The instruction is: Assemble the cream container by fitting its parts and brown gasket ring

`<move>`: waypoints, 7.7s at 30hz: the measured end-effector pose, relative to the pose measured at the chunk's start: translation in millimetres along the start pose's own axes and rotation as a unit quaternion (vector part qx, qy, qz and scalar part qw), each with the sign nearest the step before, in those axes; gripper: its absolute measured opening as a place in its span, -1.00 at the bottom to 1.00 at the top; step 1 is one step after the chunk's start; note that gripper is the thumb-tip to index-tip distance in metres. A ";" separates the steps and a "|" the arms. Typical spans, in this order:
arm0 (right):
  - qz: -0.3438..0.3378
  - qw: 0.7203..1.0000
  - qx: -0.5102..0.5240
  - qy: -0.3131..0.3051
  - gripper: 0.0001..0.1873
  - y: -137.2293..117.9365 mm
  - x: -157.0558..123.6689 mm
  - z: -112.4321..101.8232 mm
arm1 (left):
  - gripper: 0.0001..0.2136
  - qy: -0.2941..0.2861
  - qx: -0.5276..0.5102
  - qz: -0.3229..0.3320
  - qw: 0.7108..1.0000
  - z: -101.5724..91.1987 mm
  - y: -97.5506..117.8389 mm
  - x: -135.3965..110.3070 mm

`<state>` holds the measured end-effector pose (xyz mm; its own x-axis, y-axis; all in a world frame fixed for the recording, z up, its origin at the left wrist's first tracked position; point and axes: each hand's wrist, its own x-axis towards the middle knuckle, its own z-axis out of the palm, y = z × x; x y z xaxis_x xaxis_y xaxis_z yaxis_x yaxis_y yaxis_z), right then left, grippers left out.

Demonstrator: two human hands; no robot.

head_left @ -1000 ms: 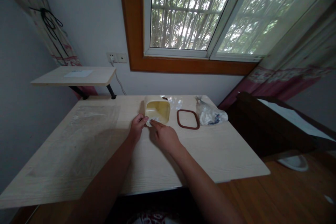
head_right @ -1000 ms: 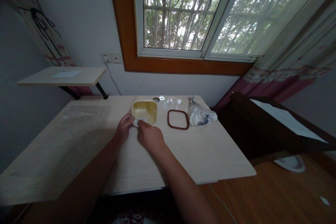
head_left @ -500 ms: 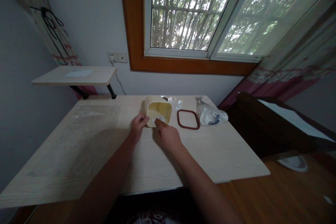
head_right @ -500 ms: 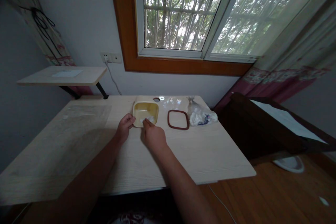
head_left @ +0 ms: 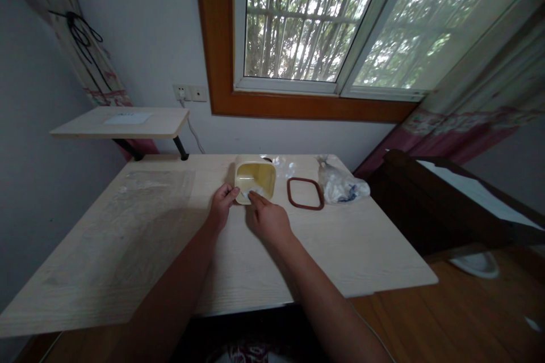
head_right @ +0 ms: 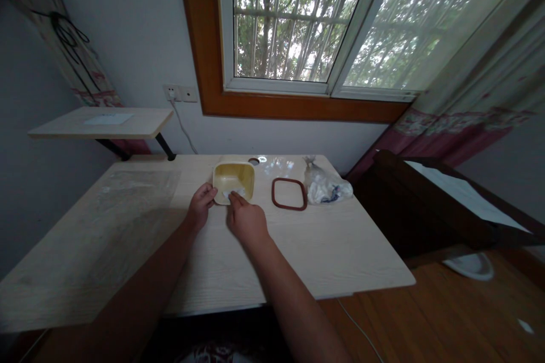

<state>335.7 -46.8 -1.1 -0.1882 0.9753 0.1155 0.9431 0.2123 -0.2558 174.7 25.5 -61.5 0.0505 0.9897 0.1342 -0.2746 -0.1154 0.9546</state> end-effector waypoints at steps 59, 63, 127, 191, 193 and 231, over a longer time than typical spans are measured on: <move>-0.053 0.994 0.085 0.036 -0.29 -6.0 -8.1 23.0 | -0.62 0.001 0.032 0.012 0.999 5.0 -2.2 -2.1; -0.028 0.996 0.071 0.044 -0.34 0.1 -6.7 20.8 | -0.62 -0.006 0.023 0.005 1.000 6.3 1.9 -2.6; 0.035 0.993 0.069 0.090 -0.44 15.5 -3.0 23.8 | -0.58 -0.012 0.040 0.000 0.999 10.6 5.3 -3.6; 0.001 0.987 0.107 0.122 -0.51 18.6 -1.9 27.8 | -0.61 -0.016 0.034 0.013 0.999 9.1 3.0 -2.6; 0.020 0.987 0.094 0.129 -0.52 20.9 -1.3 26.8 | -0.60 -0.010 0.036 0.013 0.999 9.2 2.8 -2.5; 0.034 0.987 0.086 0.131 -0.53 21.7 -1.7 24.0 | -0.59 -0.006 0.031 0.001 0.999 9.3 4.8 -3.4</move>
<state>349.9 -42.4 -29.9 -0.0270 0.9433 0.3310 0.8868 0.1754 -0.4276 182.1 20.7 -54.8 0.0618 0.9882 0.1399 -0.2145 -0.1237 0.9689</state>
